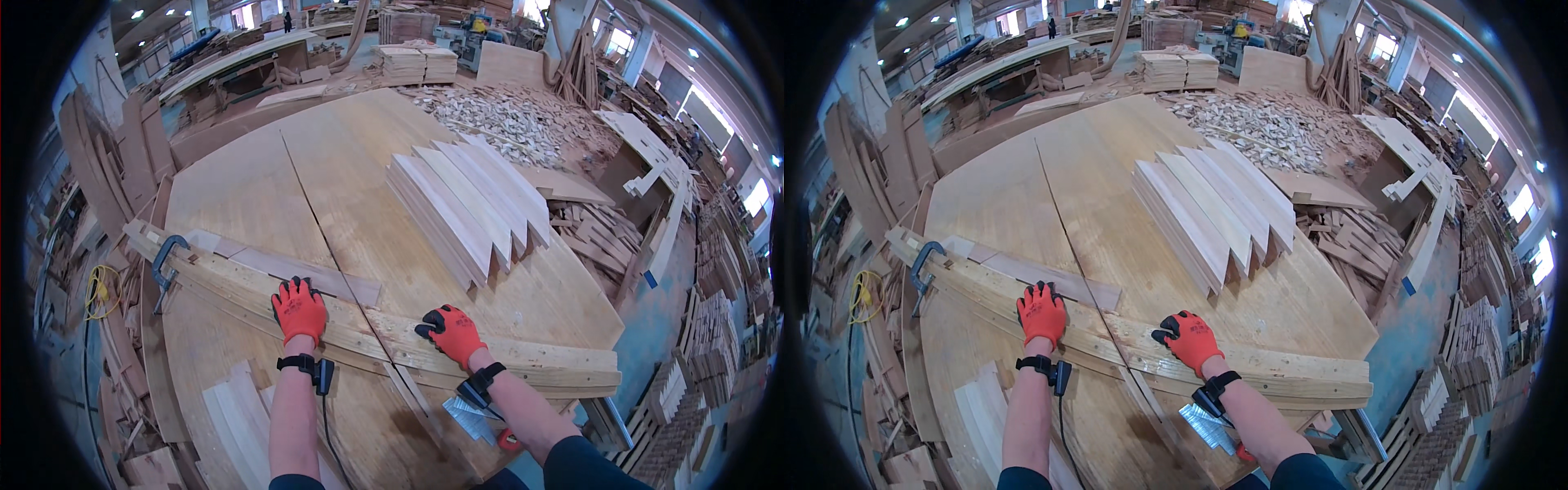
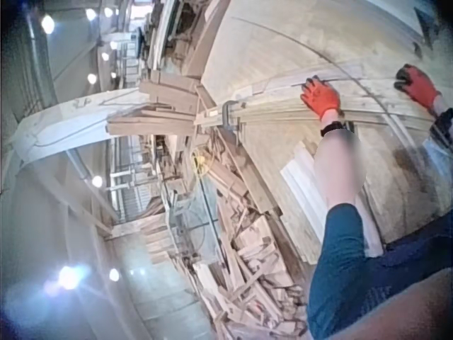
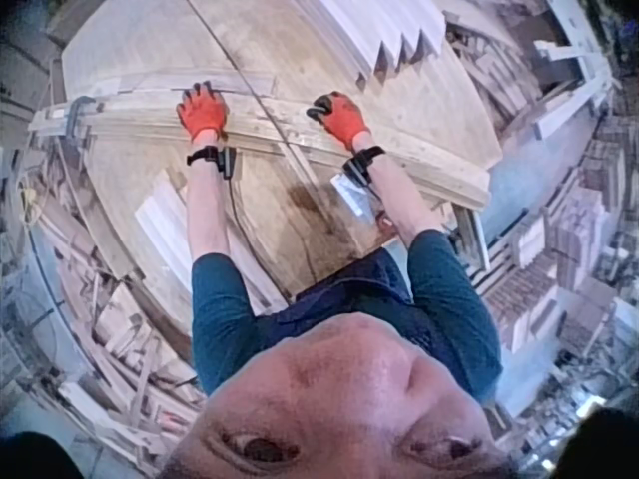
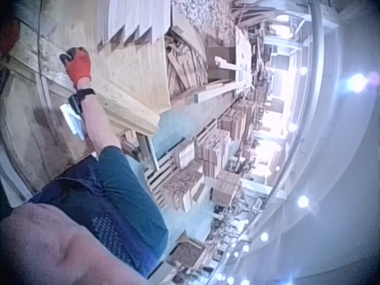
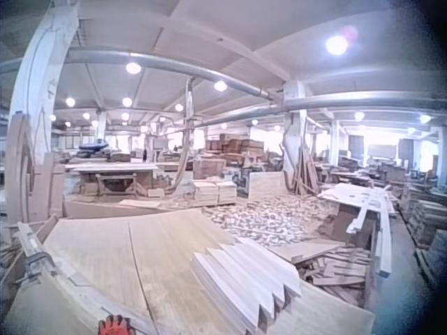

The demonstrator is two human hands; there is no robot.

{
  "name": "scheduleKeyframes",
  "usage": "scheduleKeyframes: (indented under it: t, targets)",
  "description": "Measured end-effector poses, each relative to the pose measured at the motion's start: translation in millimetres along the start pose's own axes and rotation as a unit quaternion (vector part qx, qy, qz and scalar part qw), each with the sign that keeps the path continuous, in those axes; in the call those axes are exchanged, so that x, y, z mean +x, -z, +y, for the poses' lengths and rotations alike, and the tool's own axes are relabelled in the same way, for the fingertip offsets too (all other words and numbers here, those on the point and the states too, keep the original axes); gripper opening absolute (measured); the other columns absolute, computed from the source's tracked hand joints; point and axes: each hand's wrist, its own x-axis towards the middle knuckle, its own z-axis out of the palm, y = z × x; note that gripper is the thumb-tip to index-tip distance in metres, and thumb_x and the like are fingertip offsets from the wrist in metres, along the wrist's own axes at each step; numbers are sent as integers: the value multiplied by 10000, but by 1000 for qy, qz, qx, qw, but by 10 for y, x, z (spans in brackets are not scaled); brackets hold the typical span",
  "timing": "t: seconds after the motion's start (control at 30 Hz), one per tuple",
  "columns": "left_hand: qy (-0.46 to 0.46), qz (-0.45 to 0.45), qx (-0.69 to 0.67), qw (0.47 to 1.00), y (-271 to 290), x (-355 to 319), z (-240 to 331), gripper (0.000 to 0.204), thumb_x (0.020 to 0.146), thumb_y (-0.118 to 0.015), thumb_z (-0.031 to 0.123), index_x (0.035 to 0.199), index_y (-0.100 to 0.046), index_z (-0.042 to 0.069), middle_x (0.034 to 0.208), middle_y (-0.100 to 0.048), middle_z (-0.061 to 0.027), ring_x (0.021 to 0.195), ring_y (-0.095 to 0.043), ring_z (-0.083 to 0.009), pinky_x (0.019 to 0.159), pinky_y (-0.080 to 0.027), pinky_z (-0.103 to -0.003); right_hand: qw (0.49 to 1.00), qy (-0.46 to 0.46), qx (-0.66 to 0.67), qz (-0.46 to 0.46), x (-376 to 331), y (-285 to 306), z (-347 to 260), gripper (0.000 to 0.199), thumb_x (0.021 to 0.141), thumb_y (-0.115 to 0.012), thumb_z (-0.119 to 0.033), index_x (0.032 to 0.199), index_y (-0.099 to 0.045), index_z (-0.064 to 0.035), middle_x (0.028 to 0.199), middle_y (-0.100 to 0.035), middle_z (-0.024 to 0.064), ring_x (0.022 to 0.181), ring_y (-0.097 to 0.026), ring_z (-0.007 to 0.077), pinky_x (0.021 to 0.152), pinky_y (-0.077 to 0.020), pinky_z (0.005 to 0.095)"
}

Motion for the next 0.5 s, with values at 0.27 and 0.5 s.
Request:
scheduleKeyframes:
  t: [0.27,0.5]
  targets:
    - [-71,57,-12,996,18,-35,14,397,923,-566,293,1259,-632,91,1362,-586,-140,1316,-475,-353,1120,-312,-532,999,-7,17,30,-49,-32,-4,298,814,-752,-275,1034,-716,-78,1057,-681,153,1094,-613,345,943,-504,437]
    - [-18,8,1,1000,52,21,-74,492,945,-518,379,1334,-608,90,1476,-526,-109,1390,-420,-325,1187,-247,-501,996,-58,63,1,-93,-36,-159,235,796,-761,-170,1003,-709,-73,1003,-648,133,983,-622,333,860,-500,437]
